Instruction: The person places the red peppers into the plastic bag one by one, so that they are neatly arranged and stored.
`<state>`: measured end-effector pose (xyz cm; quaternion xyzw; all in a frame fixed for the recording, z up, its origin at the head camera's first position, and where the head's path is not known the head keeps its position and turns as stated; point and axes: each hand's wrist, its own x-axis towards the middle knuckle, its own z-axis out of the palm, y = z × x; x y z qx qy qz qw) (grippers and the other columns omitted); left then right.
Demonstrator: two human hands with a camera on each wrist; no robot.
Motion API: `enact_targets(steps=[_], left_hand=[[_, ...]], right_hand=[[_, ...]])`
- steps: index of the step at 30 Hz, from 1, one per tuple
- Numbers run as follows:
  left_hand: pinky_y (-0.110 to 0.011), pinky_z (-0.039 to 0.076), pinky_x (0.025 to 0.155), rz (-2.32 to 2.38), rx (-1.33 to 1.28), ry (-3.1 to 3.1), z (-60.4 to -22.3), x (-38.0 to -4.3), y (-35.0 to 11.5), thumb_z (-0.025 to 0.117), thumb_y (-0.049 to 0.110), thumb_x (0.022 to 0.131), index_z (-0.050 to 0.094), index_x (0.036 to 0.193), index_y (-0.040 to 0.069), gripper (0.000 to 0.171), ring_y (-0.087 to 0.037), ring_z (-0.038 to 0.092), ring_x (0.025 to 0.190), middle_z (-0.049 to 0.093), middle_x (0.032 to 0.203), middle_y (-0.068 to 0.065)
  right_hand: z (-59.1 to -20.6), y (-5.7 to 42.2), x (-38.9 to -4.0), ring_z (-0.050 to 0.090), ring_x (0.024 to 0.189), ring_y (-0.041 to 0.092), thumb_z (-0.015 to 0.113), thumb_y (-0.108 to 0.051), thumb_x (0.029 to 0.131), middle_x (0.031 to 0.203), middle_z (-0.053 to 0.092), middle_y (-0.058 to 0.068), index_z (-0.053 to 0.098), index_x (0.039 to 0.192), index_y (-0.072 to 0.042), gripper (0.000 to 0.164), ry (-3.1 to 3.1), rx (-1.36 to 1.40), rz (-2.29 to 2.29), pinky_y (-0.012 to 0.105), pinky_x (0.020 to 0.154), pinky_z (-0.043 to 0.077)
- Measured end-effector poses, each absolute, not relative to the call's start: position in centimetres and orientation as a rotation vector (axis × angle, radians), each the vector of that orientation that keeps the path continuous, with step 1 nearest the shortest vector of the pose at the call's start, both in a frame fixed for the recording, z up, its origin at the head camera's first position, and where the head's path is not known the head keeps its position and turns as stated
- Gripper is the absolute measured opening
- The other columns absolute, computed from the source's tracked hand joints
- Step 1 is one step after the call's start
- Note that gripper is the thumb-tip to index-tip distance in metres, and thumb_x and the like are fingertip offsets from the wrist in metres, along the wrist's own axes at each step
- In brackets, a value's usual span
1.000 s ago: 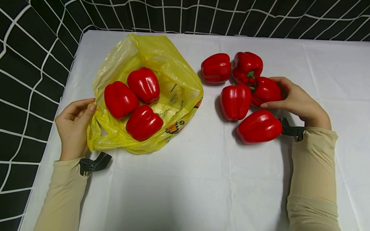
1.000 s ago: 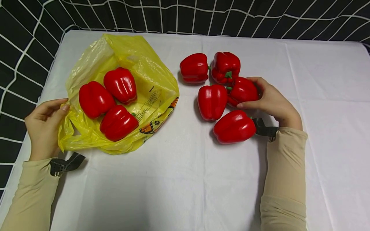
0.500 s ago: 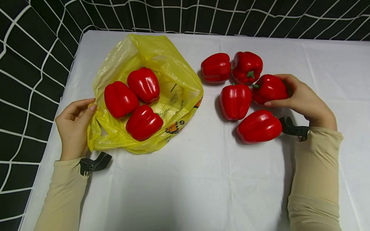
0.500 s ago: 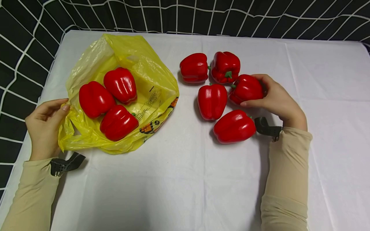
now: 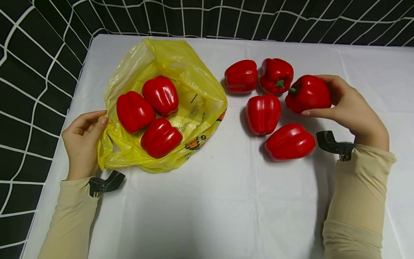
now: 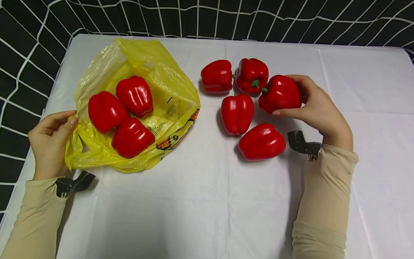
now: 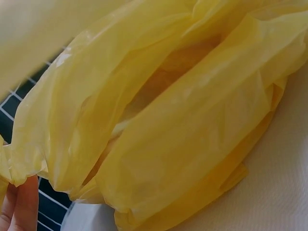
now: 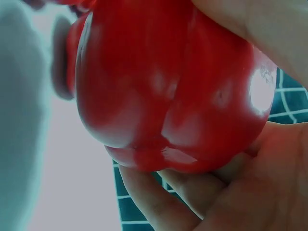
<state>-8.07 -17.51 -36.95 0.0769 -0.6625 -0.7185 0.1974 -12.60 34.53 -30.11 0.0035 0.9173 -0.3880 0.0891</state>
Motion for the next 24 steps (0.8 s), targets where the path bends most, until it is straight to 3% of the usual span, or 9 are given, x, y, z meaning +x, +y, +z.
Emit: enact_targets(steps=[24], left_hand=[[-0.014,0.049,0.067,-2.033,0.232,-1.839,-36.9,-8.0,-17.4,0.068,-0.005,0.082,0.071,0.096,-0.007,0.014,-0.012,0.057,0.067,0.066,0.086,-0.008]], right_hand=[[-26.5,30.0,-10.8,0.048,0.112,0.015,0.078,0.015,0.064,0.131,0.050,0.006,0.046,0.137,-0.014,0.086,2.801,-0.215,-1.497,0.009,0.086,0.043]])
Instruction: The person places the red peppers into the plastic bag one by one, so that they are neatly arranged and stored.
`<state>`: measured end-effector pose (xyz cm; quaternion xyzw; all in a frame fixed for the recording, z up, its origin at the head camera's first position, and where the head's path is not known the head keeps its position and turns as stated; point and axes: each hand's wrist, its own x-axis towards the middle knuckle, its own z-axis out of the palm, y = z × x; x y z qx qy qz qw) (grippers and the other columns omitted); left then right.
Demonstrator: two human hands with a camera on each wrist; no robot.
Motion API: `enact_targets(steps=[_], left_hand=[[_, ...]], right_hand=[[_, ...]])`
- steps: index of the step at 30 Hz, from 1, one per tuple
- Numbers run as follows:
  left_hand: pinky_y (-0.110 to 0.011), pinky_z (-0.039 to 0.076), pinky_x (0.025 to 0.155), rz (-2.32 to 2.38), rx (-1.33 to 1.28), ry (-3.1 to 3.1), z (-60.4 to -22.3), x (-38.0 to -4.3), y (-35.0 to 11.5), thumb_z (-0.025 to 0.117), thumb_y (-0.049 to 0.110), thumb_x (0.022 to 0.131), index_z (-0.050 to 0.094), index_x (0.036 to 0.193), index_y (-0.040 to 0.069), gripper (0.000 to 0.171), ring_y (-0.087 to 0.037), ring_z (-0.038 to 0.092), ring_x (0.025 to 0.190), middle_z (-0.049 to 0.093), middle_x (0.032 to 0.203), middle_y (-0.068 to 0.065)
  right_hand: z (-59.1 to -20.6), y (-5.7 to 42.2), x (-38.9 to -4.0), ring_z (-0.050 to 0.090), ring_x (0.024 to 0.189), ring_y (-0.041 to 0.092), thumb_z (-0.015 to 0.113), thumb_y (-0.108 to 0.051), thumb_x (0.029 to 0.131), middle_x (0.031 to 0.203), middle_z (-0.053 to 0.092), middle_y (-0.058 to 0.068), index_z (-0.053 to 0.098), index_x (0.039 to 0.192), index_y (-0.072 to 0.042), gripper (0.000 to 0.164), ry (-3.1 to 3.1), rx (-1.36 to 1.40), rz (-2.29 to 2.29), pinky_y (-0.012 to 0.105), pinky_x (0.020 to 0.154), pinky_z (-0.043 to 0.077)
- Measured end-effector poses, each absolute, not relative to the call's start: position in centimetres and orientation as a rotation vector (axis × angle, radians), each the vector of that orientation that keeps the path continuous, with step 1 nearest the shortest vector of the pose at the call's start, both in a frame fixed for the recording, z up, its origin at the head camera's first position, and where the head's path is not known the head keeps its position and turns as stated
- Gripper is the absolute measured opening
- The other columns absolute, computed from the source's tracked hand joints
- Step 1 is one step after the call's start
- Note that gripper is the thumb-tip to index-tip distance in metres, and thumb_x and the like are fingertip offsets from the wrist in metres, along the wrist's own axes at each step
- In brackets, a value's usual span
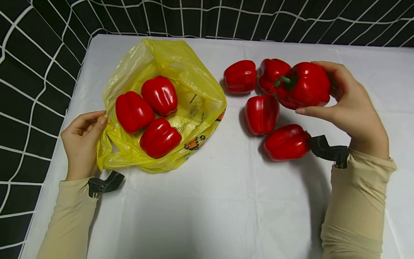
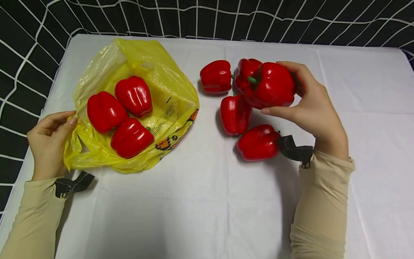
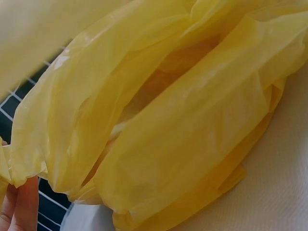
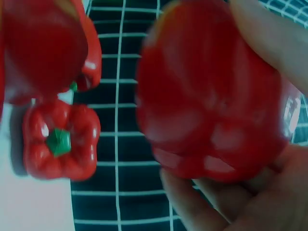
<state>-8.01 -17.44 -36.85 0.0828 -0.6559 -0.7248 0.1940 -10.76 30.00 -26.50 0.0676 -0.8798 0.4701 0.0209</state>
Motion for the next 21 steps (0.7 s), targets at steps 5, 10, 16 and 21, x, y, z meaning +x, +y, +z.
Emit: enact_targets(steps=[5,10,16,21], left_hand=[[-0.014,0.050,0.068,-2.044,0.220,-1.825,-36.9,-8.1,-17.4,0.068,-0.005,0.082,0.071,0.095,-0.005,0.013,-0.012,0.058,0.069,0.067,0.086,-0.008],[-0.015,0.050,0.068,-2.079,0.208,-1.789,-37.0,-8.1,-17.4,0.068,-0.007,0.081,0.071,0.094,-0.007,0.013,-0.013,0.059,0.069,0.067,0.085,-0.009],[-0.015,0.050,0.068,-2.112,0.214,-1.767,-37.0,-8.1,-17.3,0.069,-0.007,0.081,0.069,0.095,-0.010,0.014,-0.013,0.059,0.070,0.067,0.085,-0.010],[-0.015,0.050,0.067,-2.106,0.221,-1.772,-37.0,-8.1,-17.3,0.069,-0.007,0.081,0.069,0.095,-0.009,0.014,-0.012,0.059,0.069,0.067,0.085,-0.009]], right_hand=[[-26.3,28.4,-10.7,0.048,0.115,0.020,0.076,0.022,0.058,0.128,0.052,0.009,0.050,0.134,-0.008,0.086,-2.564,0.276,1.519,0.014,0.090,0.044],[-26.3,26.8,-10.8,0.044,0.119,0.026,0.073,0.025,0.057,0.129,0.052,0.014,0.052,0.131,-0.004,0.082,-2.375,0.345,1.754,0.018,0.091,0.045],[-26.3,24.7,-10.5,0.044,0.119,0.024,0.075,0.021,0.060,0.130,0.051,0.011,0.049,0.133,-0.007,0.082,-2.463,0.379,1.676,0.020,0.093,0.044],[-26.2,22.7,-10.3,0.047,0.118,0.021,0.078,0.015,0.062,0.131,0.051,0.007,0.047,0.136,-0.010,0.083,-2.559,0.431,1.616,0.023,0.094,0.045]])
